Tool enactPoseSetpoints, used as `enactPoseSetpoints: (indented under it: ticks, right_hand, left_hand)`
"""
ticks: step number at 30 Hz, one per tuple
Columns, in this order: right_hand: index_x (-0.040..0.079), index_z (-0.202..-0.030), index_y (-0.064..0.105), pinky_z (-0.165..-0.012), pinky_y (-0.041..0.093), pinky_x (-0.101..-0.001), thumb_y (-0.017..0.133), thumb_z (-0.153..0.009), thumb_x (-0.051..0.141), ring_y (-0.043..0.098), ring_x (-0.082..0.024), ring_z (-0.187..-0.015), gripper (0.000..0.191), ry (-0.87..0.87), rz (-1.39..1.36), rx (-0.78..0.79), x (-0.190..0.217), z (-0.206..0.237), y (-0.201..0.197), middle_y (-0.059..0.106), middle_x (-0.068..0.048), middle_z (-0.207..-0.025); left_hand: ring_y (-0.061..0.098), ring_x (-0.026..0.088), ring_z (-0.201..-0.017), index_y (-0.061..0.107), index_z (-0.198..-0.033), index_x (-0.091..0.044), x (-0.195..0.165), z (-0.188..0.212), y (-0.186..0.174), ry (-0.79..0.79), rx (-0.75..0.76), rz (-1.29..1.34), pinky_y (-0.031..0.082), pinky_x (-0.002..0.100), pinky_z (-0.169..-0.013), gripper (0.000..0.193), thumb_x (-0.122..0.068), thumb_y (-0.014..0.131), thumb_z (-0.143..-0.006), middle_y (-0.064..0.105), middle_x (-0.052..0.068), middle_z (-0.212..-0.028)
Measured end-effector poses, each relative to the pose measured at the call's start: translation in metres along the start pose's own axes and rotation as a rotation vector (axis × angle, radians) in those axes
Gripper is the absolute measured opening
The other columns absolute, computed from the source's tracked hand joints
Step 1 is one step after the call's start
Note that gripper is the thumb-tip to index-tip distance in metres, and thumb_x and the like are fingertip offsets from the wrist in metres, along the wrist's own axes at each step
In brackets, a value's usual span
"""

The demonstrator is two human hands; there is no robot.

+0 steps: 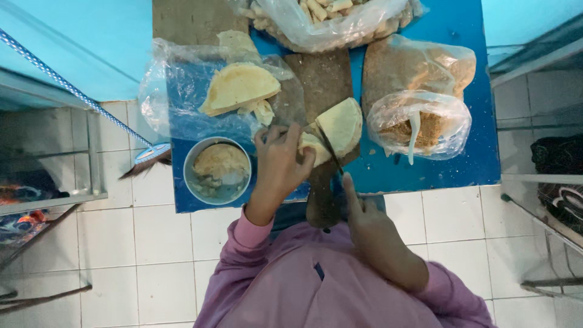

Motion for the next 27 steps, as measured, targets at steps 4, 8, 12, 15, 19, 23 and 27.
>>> enactPoseSetpoints:
  ticks: [4,8,12,15,19,23,27]
  right_hand:
    - [0.001,-0.159,0.022,-0.055,0.057,-0.0458,0.060,-0.078,-0.001,0.067,-0.040,-0.062,0.089,0.118,-0.011,0.156,-0.002,0.023,-0.002,0.064,-0.024,-0.081]
    - [-0.004,-0.161,0.021,-0.060,0.058,-0.0445,0.057,-0.081,-0.004,0.066,-0.040,-0.066,0.088,-0.011,0.038,-0.067,0.001,0.001,0.011,0.062,-0.029,-0.085]
    - [-0.001,-0.159,0.023,-0.053,0.055,-0.0464,0.059,-0.078,0.000,0.065,-0.040,-0.061,0.088,0.065,-0.035,0.055,-0.006,0.018,0.008,0.063,-0.026,-0.082]
    - [0.002,-0.159,0.022,-0.052,0.056,-0.0466,0.059,-0.078,0.000,0.065,-0.040,-0.058,0.089,0.122,-0.048,0.205,-0.010,0.050,-0.007,0.063,-0.025,-0.080]
    - [0.005,-0.159,0.023,-0.052,0.055,-0.0473,0.058,-0.083,0.000,0.065,-0.040,-0.058,0.084,0.155,-0.053,0.191,-0.009,0.050,-0.011,0.063,-0.025,-0.080]
    - [-0.003,-0.159,0.022,-0.051,0.055,-0.0469,0.058,-0.080,-0.002,0.066,-0.042,-0.061,0.087,0.070,-0.021,0.081,-0.003,0.023,-0.003,0.062,-0.028,-0.080]
    - [-0.001,-0.159,0.021,-0.052,0.056,-0.0473,0.056,-0.082,-0.004,0.066,-0.040,-0.060,0.085,0.084,-0.036,0.093,-0.003,0.027,-0.002,0.063,-0.026,-0.080]
  left_hand:
    - [0.062,0.034,-0.099,0.062,-0.101,-0.005,0.002,0.001,-0.001,0.016,-0.024,-0.002,0.039,0.056,-0.098,0.026,-0.020,0.070,-0.082,0.065,0.016,-0.086]
    - [0.062,0.033,-0.100,0.062,-0.102,-0.005,0.001,0.003,-0.001,0.031,-0.008,-0.024,0.038,0.056,-0.099,0.026,-0.020,0.069,-0.082,0.066,0.015,-0.086]
    - [0.063,0.033,-0.101,0.061,-0.103,-0.005,0.003,0.000,-0.001,0.025,-0.004,-0.061,0.037,0.056,-0.100,0.027,-0.022,0.068,-0.083,0.066,0.015,-0.086]
    - [0.063,0.031,-0.100,0.062,-0.105,-0.005,0.004,0.000,-0.001,0.020,0.000,-0.051,0.036,0.056,-0.098,0.029,-0.023,0.068,-0.083,0.068,0.013,-0.088]
    - [0.062,0.032,-0.101,0.061,-0.106,-0.005,0.005,-0.001,-0.002,0.044,0.009,-0.055,0.036,0.056,-0.099,0.029,-0.023,0.068,-0.084,0.067,0.013,-0.088]
    - [0.062,0.032,-0.101,0.062,-0.107,-0.005,0.004,0.000,-0.003,0.050,0.010,-0.063,0.036,0.056,-0.099,0.030,-0.023,0.069,-0.083,0.067,0.013,-0.087]
    - [0.062,0.033,-0.102,0.063,-0.106,-0.006,0.004,0.000,-0.005,0.045,0.009,-0.079,0.036,0.056,-0.098,0.029,-0.024,0.069,-0.084,0.066,0.014,-0.088]
Point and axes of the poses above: each hand's wrist, its own z-axis away from the middle knuckle, its own y-axis out of the palm, x = y × z, the point moved 3 cm from there along -z, towards the middle knuckle
